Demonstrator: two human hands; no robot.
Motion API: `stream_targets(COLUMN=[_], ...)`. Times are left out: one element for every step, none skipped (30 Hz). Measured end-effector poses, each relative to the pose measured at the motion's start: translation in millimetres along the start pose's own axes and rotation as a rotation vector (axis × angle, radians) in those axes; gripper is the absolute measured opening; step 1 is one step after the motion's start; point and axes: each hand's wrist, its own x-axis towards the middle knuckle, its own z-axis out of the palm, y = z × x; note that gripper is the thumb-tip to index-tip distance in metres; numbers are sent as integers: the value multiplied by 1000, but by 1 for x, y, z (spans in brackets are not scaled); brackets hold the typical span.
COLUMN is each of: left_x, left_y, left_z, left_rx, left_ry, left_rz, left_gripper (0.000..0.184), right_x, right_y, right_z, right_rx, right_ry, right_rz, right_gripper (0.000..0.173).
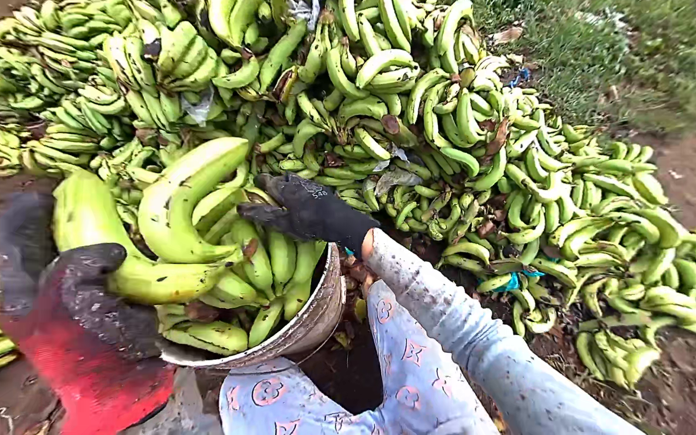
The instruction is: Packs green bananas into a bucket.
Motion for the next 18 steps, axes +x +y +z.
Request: stream_targets(left_x=[-1, 1, 5, 11, 18, 25, 32, 39, 51, 58, 45, 44, 50, 56, 61, 62, 59, 52], left_y=[10, 14, 11, 6, 1, -4, -17, -39, -68, -78, -38, -13, -11, -16, -16, -14, -8, 4], left_z=[2, 3, 0, -1, 3, 6, 3, -6, -20, -23, -1, 19, 26, 29, 31, 33, 34, 36], left_rx=[161, 286, 351, 404, 460, 503, 554, 621, 706, 729, 757, 770, 843, 918, 946, 968, 955, 887], left_ry=[-74, -139, -201, -230, -223, -234, -281, -330, -378, -397, -372, -327, -326, -334, -332, -310, -275, -236], left_rz=[-55, -86, -99, -96, -90, -76, -21, 101, 318, 459, 96, -157, -216, -201, -172, -149, -144, -159], left_gripper=[55, 49, 44, 41, 41, 41, 40, 42, 47, 52, 50, 50, 53, 57, 60, 62, 61, 57], right_x=[-11, -26, -45, -66, -88, -112, -139, -167, -192, -216, -236, -253, -270, -285, -296, -298, -294, -285], right_y=[10, 23, 41, 68, 102, 142, 183, 220, 251, 276, 297, 313, 330, 345, 357, 361, 358, 350], right_z=[-7, -17, -28, -40, -52, -66, -82, -100, -121, -142, -163, -183, -198, -207, -210, -209, -206, -199], right_rx=[176, 361, 468, 446, 305, 110, -102, -278, -419, -525, -602, -641, -648, -643, -644, -640, -635, -631], right_ry=[16, 46, 108, 203, 318, 417, 491, 547, 610, 659, 681, 669, 644, 603, 557, 520, 495, 460], right_rz=[-36, -39, -4, 69, 174, 314, 481, 658, 818, 960, 1081, 1178, 1237, 1268, 1284, 1282, 1266, 1259], right_gripper=[53, 53, 52, 50, 49, 50, 55, 64, 75, 87, 98, 106, 106, 99, 85, 70, 58, 55])
